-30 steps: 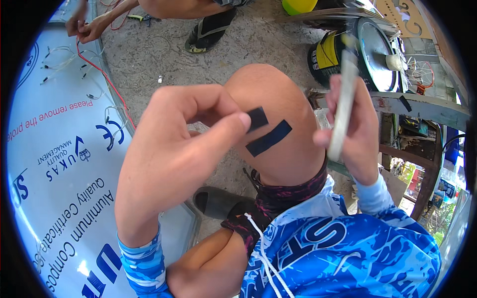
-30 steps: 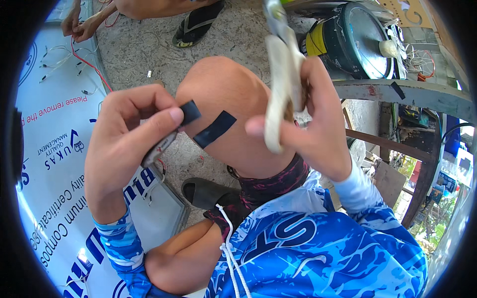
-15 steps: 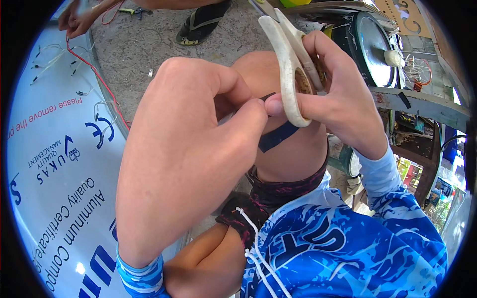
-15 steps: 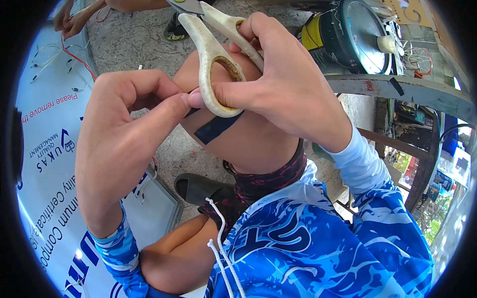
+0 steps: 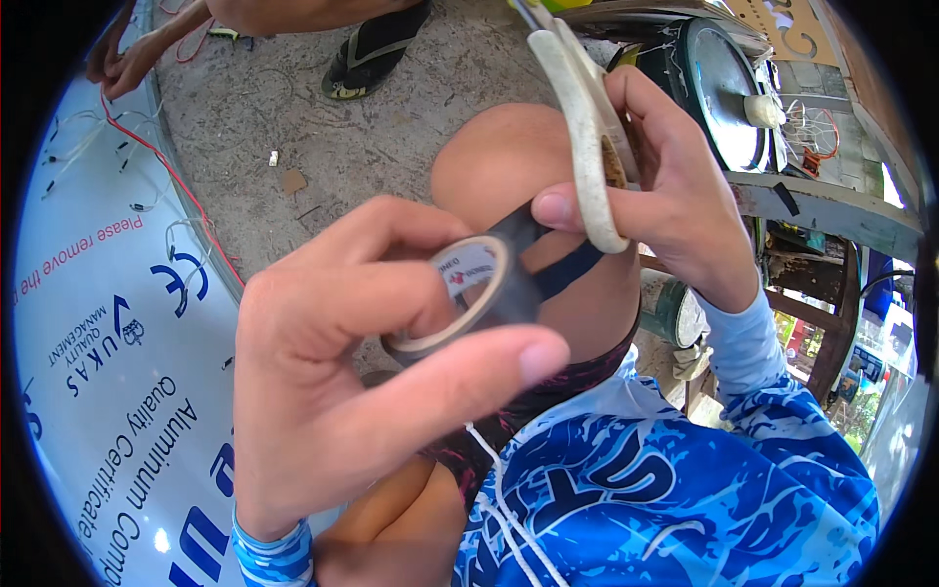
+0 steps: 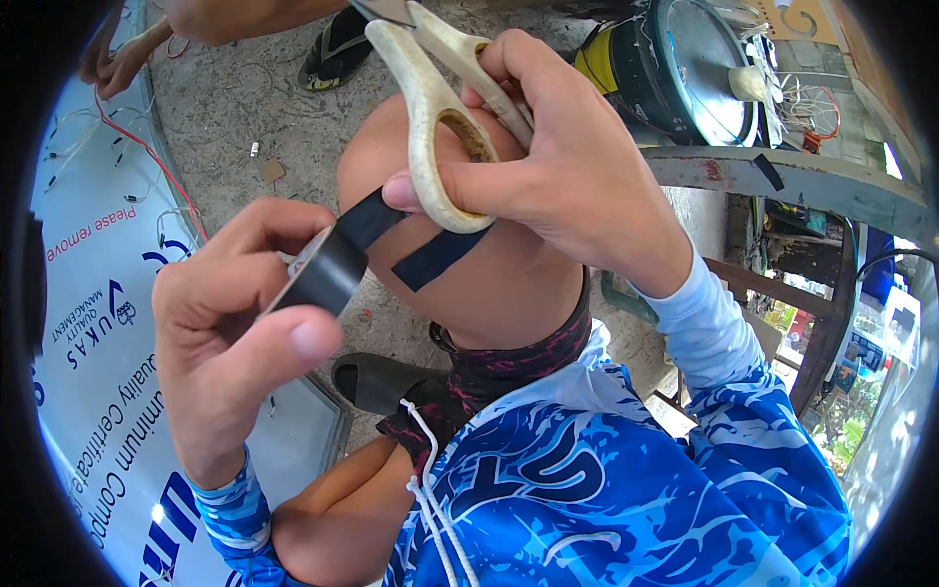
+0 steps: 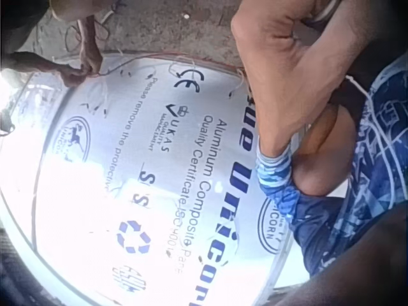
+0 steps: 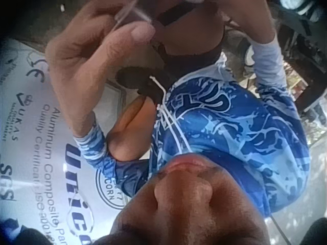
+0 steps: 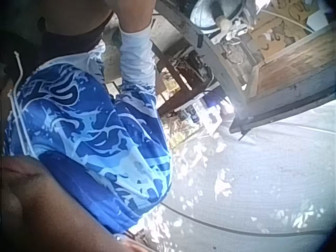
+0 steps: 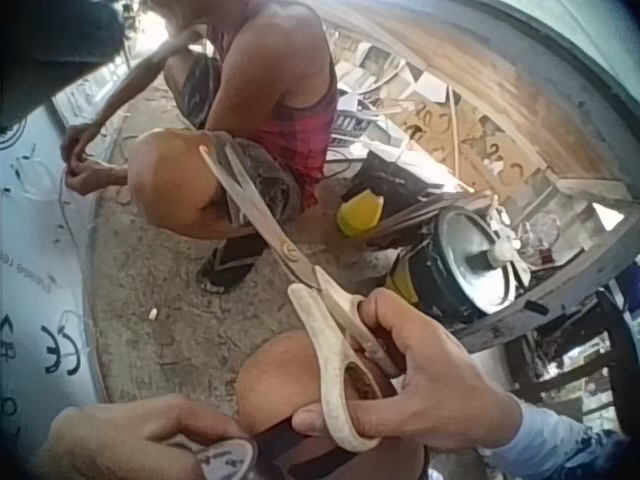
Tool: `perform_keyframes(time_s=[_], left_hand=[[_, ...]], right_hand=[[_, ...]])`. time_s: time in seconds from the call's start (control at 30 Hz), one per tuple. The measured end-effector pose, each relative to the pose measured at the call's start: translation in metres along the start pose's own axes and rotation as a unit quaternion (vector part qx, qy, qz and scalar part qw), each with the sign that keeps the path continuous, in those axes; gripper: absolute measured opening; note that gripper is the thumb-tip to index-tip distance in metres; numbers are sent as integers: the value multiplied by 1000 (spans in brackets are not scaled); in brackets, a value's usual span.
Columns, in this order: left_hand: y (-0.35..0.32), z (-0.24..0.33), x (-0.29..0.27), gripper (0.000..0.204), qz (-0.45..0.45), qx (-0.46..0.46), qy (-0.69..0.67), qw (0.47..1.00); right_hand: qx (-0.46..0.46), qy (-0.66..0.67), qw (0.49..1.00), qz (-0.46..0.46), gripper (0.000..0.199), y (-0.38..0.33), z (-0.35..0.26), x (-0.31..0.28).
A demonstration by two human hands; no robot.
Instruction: Taping exposed electrical wire connections with black insulating tape.
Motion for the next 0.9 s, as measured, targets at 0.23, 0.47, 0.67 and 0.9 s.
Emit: perform_keyframes(time_s=[0.23,0.47,0.67,0.9], left_hand=[[-14,-20,-2,57,23,-11,-44,999],[-39,2,1,38,67,-171,385,905],[-39,-22,-7,34,128,-152,415,888],[-27,-39,-8,18,189,73,103,974]], right_hand=[[33,94,995,-26,52,-2,5,-4],[18,37,999,-8,53,-3,2,-1],[17,67,998,-10,55,-2,4,1],[-56,120,948,288,76,-80,28,7]])
Point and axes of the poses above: each hand's wrist, its own y-axis towards the middle knuckle, its own x-axis out of the palm, z = x × y, the point moved 1 cm from there along y, towards the middle knuckle, and after that the axes turned 10 degrees about -y, right-handed, at the moved point
